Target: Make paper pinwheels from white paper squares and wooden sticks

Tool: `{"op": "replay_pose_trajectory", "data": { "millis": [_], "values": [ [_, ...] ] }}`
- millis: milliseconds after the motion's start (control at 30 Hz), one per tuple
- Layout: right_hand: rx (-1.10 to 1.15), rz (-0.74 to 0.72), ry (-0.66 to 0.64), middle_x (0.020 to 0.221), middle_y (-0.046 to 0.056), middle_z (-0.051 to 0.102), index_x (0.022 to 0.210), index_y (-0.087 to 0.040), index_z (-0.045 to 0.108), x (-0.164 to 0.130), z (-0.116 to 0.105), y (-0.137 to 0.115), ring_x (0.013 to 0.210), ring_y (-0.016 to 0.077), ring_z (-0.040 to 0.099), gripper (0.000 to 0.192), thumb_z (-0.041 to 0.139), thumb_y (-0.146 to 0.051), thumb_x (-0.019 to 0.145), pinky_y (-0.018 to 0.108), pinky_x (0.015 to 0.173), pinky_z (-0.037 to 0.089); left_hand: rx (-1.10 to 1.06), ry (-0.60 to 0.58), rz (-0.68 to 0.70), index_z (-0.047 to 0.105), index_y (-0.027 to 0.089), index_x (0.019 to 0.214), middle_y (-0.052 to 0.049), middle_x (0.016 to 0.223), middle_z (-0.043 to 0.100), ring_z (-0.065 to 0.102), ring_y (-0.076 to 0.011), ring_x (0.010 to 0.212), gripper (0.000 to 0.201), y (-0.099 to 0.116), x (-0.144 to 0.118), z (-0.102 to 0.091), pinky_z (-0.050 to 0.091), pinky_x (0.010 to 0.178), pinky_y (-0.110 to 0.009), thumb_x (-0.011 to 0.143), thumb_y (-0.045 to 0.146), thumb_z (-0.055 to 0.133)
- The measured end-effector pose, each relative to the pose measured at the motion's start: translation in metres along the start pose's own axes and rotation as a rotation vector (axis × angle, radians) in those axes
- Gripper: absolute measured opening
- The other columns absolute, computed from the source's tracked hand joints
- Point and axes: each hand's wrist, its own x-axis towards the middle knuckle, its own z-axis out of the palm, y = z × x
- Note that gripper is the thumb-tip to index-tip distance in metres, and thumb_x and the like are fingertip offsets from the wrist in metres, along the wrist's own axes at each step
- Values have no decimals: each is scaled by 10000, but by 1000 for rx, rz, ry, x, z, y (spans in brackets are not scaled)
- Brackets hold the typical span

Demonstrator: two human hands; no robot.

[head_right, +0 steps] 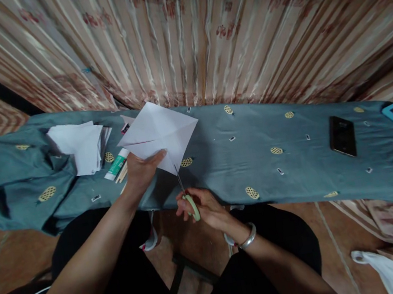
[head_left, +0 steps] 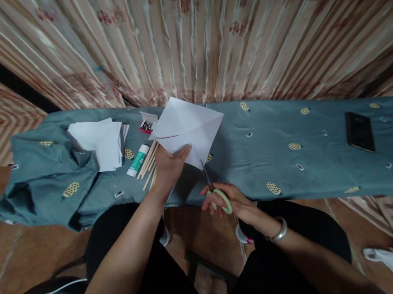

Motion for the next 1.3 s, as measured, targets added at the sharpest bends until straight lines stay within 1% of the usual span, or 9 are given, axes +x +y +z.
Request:
{"op": "replay_pose_trajectory", "data": {
  "millis": [133,233,333,567,733,833,933,1100,1300],
  "values": [
    [35,1,12,710,31,691,935,-169,615,2,-2,-1,535,97,586,471,705,-585,732,173,435,424,-2,-13,18,654,175,1054,-66,940,738,684,-254,951,393,-1,-1,2,526,906,-405,680,247,747],
    [59,11,17,693,29,690,923,-170,614,3,-2,-1,518,95,575,483,720,-592,713,174,422,415,6,-29,28,647,169,1075,-68,956,737,685,-258,942,423,-2,-2,3,522,910,-418,674,256,751],
    [57,20,16,690,35,693,914,-167,614,3,-3,-3,519,104,578,513,732,-610,684,187,422,423,21,-28,42,651,165,1053,-70,967,736,673,-263,989,406,-3,-4,5,504,945,-416,669,253,750],
    [36,5,25,693,29,688,909,-174,614,3,-3,-6,527,104,577,502,718,-617,697,188,429,425,42,-36,12,671,165,986,-81,999,737,676,-262,966,349,-2,-7,6,514,936,-408,665,276,751],
    [29,10,43,705,25,689,912,-180,617,2,-4,-4,530,103,578,495,719,-615,696,189,437,428,17,-28,3,679,171,960,-74,970,741,683,-254,924,335,-3,-6,6,526,918,-409,652,277,755],
    [29,3,49,708,27,692,910,-184,617,2,-4,-3,534,107,581,485,719,-610,701,195,445,438,16,-25,13,684,183,937,-70,967,742,679,-254,941,309,-2,-6,6,520,935,-408,654,280,760],
    [28,6,43,698,30,692,914,-182,621,2,-5,-3,536,109,583,480,719,-604,706,197,449,444,13,-24,13,680,174,965,-82,1019,734,676,-256,969,339,-2,-6,6,522,933,-401,650,270,762],
    [34,-1,53,691,27,691,911,-179,626,2,-4,-3,531,102,578,476,719,-599,708,187,443,440,14,-34,10,679,164,956,-78,983,738,682,-257,938,329,-5,-7,7,527,920,-411,657,275,762],
    [22,-9,86,664,13,685,889,-169,634,4,-3,-2,485,88,560,469,740,-578,685,181,413,421,19,-22,-11,667,172,971,-75,988,734,685,-253,951,343,-3,-6,7,527,915,-387,643,212,761]
  ]
}}
